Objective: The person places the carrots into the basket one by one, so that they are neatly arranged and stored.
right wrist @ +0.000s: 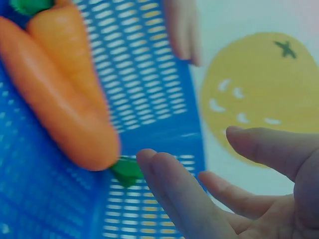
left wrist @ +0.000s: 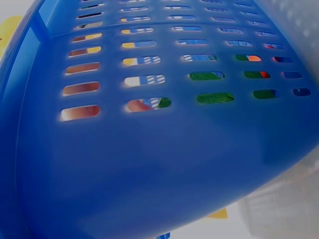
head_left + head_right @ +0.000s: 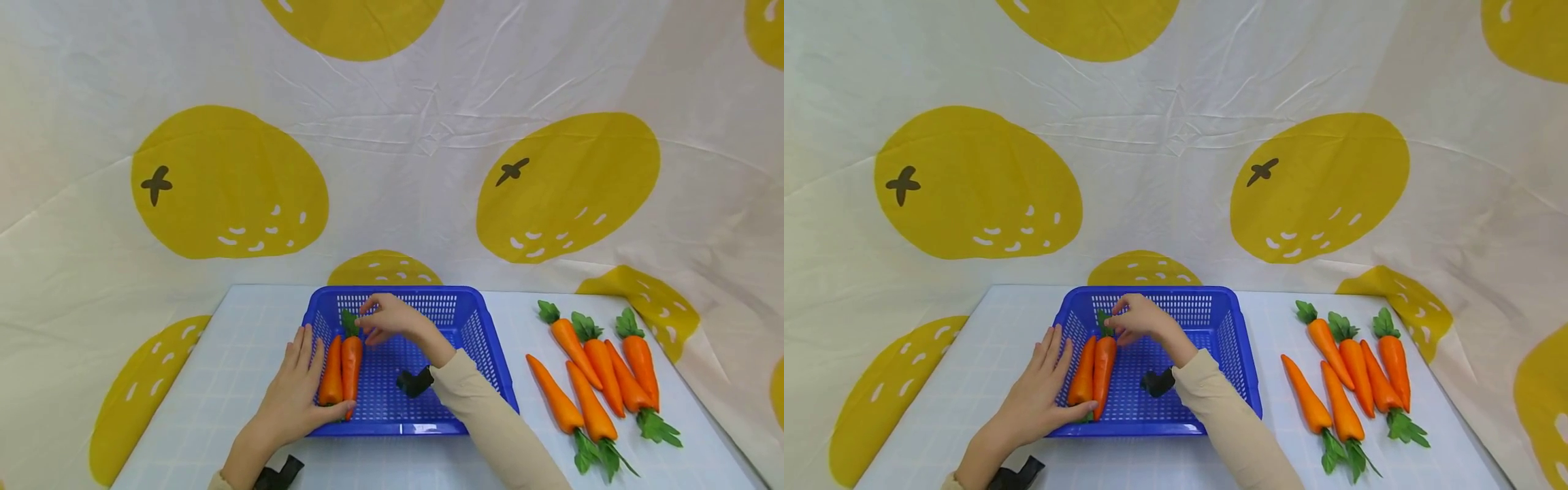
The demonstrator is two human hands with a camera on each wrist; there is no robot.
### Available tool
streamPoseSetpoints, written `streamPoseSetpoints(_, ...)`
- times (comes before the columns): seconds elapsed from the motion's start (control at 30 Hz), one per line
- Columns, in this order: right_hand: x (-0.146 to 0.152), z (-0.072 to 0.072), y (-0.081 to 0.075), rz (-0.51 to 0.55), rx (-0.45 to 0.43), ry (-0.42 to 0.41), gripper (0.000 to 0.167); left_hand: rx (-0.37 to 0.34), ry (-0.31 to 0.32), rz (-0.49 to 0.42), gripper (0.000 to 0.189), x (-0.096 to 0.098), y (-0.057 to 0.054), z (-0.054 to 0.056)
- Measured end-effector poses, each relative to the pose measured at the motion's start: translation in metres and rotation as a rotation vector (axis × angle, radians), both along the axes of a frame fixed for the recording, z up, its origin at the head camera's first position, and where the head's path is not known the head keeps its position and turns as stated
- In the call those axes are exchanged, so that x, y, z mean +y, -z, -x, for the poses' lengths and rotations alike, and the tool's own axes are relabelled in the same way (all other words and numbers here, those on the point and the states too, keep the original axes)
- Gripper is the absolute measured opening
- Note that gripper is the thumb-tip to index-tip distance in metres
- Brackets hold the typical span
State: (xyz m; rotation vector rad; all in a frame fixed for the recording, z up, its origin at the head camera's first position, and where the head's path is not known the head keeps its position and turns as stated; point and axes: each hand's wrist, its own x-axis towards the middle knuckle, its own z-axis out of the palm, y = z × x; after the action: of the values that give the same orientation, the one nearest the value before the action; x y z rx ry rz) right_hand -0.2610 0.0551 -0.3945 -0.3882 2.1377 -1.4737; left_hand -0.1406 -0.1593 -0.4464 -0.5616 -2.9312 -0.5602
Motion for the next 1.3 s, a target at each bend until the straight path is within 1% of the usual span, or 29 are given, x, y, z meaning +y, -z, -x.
streamPoseSetpoints(0.13,0.012,0.000,-0.012,0.081,0.005,0.004,0.043,0.000,0.000,-0.009,0.117,0.002,-0.001,0.001)
streamPoseSetpoints(0.2,0.019,-0.001,-0.019,0.132,0.009,0.020,0.041,0.000,0.002,-0.013,0.117,0.003,-0.001,0.001)
streamPoseSetpoints(0.3,0.030,-0.006,-0.031,0.194,0.025,0.042,0.038,-0.002,-0.001,-0.009,0.117,0.003,-0.001,0.002)
streamPoseSetpoints(0.4,0.040,-0.014,-0.042,0.226,0.076,0.044,0.039,-0.007,-0.012,0.004,0.119,0.002,-0.001,0.001)
streamPoseSetpoints(0.5,0.052,-0.024,-0.053,0.221,0.145,0.044,0.040,-0.008,-0.019,0.010,0.120,0.001,0.000,0.001)
streamPoseSetpoints(0.6,0.066,-0.034,-0.060,0.213,0.203,0.055,0.039,-0.008,-0.017,0.005,0.120,0.001,0.000,0.001)
streamPoseSetpoints(0.83,0.102,-0.062,-0.069,0.215,0.265,0.089,0.037,0.000,-0.011,0.007,0.118,0.000,0.001,0.001)
streamPoseSetpoints(0.93,0.119,-0.074,-0.071,0.207,0.310,0.115,0.036,0.001,-0.012,0.006,0.117,0.000,0.001,0.001)
streamPoseSetpoints(1.0,0.130,-0.081,-0.072,0.196,0.348,0.145,0.035,-0.001,-0.014,0.006,0.117,0.000,0.001,0.000)
streamPoseSetpoints(1.1,0.146,-0.091,-0.071,0.159,0.399,0.213,0.035,0.001,-0.013,0.005,0.117,0.001,0.001,0.000)
streamPoseSetpoints(1.2,0.162,-0.102,-0.071,0.093,0.461,0.304,0.037,0.003,-0.011,0.004,0.117,0.001,0.002,0.000)
streamPoseSetpoints(1.3,0.178,-0.111,-0.068,0.053,0.538,0.388,0.037,0.006,-0.012,0.003,0.116,0.001,0.001,-0.001)
